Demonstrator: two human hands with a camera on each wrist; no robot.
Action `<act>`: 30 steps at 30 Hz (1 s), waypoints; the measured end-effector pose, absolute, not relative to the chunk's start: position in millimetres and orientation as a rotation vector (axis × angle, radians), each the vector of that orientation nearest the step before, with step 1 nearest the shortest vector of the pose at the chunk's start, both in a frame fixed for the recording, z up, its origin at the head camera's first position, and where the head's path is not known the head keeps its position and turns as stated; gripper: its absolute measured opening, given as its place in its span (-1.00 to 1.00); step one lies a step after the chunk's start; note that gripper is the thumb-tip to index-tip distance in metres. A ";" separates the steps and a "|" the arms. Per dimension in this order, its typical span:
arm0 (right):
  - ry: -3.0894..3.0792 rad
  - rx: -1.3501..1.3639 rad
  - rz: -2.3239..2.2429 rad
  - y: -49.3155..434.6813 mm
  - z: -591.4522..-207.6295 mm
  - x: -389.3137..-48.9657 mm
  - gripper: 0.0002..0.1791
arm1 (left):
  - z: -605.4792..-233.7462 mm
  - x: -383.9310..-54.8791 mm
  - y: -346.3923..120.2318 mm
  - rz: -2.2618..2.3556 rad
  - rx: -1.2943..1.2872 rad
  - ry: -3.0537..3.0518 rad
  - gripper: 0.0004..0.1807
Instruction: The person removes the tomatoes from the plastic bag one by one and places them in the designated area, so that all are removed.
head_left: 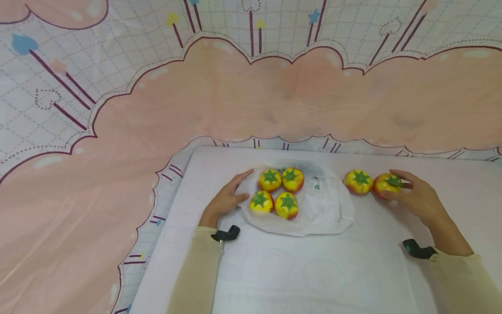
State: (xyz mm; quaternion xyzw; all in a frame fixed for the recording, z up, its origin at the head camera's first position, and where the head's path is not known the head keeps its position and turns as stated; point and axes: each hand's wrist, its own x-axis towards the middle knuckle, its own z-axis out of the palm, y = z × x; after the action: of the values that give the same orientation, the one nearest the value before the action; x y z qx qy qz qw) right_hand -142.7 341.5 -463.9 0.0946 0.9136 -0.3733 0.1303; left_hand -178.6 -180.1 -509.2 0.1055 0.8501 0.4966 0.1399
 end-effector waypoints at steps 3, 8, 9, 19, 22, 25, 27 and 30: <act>2.650 0.273 -1.091 341.4 -464.2 -142.2 0.08 | -509.8 -178.7 -180.4 1.441 0.310 2.454 -0.14; 2.661 0.263 -1.069 341.3 -462.4 -142.0 0.09 | -510.9 -178.8 -180.8 1.445 0.316 2.454 -0.14; 2.667 0.259 -1.062 341.3 -461.7 -141.9 0.09 | -510.8 -178.7 -180.8 1.445 0.315 2.454 -0.15; 2.737 0.260 -1.005 340.2 -452.3 -139.7 0.04 | -509.4 -178.3 -179.7 1.424 0.277 2.464 -0.16; 2.749 0.249 -1.019 338.5 -449.7 -138.5 0.02 | -509.7 -178.6 -180.0 1.427 0.280 2.462 -0.16; 2.777 0.238 -1.021 336.2 -447.9 -137.6 -0.01 | -510.6 -179.0 -180.6 1.432 0.275 2.455 -0.16; 2.794 0.233 -1.016 334.2 -446.2 -137.3 -0.01 | -510.9 -179.2 -180.9 1.434 0.272 2.451 -0.17; 2.813 0.218 -1.006 331.1 -442.9 -137.1 -0.02 | -511.6 -179.5 -181.1 1.436 0.278 2.450 -0.16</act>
State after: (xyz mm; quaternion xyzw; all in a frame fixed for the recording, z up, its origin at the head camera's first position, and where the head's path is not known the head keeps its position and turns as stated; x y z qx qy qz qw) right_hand -137.1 331.1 -442.9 0.0726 0.9365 -0.3351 0.0731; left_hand -179.5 -181.1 -511.6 0.0963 0.8497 0.4981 0.1436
